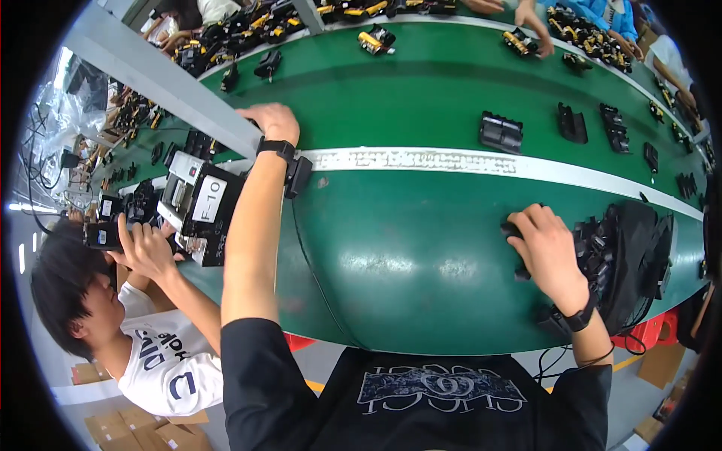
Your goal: The person picks up a black plastic housing and a small black component, fits the component into the housing, and places the assembled unit onto the green conveyor belt. This process is repeated multiple times throughout the video.
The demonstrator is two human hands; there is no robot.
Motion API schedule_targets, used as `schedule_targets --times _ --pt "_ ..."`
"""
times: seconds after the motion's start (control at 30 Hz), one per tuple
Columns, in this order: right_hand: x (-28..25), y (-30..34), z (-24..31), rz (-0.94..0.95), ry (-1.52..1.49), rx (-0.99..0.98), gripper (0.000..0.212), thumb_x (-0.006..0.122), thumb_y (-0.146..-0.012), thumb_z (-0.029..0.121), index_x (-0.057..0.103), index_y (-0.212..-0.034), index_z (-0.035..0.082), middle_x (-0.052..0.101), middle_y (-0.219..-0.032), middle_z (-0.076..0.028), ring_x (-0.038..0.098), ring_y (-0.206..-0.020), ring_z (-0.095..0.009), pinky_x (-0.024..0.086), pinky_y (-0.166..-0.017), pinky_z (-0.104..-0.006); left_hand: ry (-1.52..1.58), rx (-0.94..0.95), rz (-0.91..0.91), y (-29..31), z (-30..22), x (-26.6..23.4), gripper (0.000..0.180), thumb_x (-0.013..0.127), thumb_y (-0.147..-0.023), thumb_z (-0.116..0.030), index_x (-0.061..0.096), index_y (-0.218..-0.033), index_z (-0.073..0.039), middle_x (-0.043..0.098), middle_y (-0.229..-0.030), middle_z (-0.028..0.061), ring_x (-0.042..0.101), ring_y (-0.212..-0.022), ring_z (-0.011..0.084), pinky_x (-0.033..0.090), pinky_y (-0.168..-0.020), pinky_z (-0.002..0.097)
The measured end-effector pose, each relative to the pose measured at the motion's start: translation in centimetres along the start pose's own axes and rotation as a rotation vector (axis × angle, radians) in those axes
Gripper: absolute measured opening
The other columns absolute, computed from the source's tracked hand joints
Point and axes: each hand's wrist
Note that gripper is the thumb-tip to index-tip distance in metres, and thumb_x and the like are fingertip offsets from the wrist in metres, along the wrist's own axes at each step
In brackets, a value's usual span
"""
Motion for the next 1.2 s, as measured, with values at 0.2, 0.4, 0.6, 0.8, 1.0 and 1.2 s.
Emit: schedule_targets --times 0.2,0.4,0.6,0.8,1.0,1.2 --pt "1.4 0.1 -0.3 -0.113 -0.045 -0.036 0.023 0.079 -0.087 0.01 0.068 -0.107 0.008 0.062 -0.097 -0.009 0.064 -0.094 -0.032 0.054 -0.08 -0.0446 -0.039 -0.189 0.37 -3.8 0.0 2.7 0.028 0.063 -0.104 -0.024 0.079 -0.124 -0.011 0.078 -0.122 0.0172 0.071 -0.116 0.0417 0.044 -0.106 0.0752" --pt "0.1 0.9 0.5 -0.066 -0.183 0.035 0.017 0.077 -0.09 0.008 0.063 -0.099 0.007 0.063 -0.096 -0.008 0.065 -0.089 -0.031 0.054 -0.076 -0.0434 0.084 -0.024 -0.118 -1.9 0.4 2.2 0.024 0.066 -0.098 -0.018 0.076 -0.119 -0.014 0.08 -0.113 0.0098 0.071 -0.112 0.0366 0.041 -0.107 0.0709" --pt "0.0 -0.4 1.1 -0.074 -0.187 -0.113 0.019 0.078 -0.089 0.01 0.06 -0.096 0.007 0.062 -0.096 -0.008 0.065 -0.084 -0.031 0.055 -0.075 -0.0431 0.375 -0.088 -0.311 -0.5 0.3 0.9 0.028 0.073 -0.09 -0.014 0.073 -0.119 -0.015 0.076 -0.114 0.0131 0.063 -0.122 0.037 0.042 -0.105 0.069" --pt "2.0 -0.2 1.8 -0.065 -0.185 -0.162 0.019 0.078 -0.088 0.01 0.061 -0.095 0.007 0.061 -0.096 -0.008 0.065 -0.086 -0.03 0.055 -0.076 -0.0429 0.401 -0.079 -0.459 3.6 1.2 0.0 0.026 0.081 -0.087 -0.019 0.077 -0.113 -0.017 0.062 -0.142 0.0202 0.052 -0.135 0.0404 0.04 -0.11 0.068" --pt "2.3 -0.5 1.7 -0.054 -0.148 -0.144 0.019 0.08 -0.087 0.011 0.062 -0.094 0.009 0.059 -0.095 -0.006 0.065 -0.089 -0.027 0.055 -0.077 -0.0424 0.646 0.003 -0.574 11.5 -1.4 -3.4 0.02 0.08 -0.092 -0.024 0.078 -0.111 -0.019 0.047 -0.158 0.033 0.041 -0.147 0.0498 0.031 -0.122 0.0695" --pt "3.0 -1.0 3.1 -0.004 -0.132 -0.199 0.02 0.081 -0.086 0.015 0.063 -0.095 0.01 0.057 -0.095 -0.005 0.063 -0.089 -0.026 0.053 -0.076 -0.0401 0.783 0.128 -0.621 19.4 -0.2 -5.8 0.017 0.079 -0.093 -0.021 0.075 -0.11 -0.018 0.049 -0.16 0.0237 0.044 -0.145 0.0482 0.029 -0.123 0.0709"
Point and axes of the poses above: each hand's wrist, its own y-axis away from the middle knuckle, its own x-axis out of the palm, z = x × y
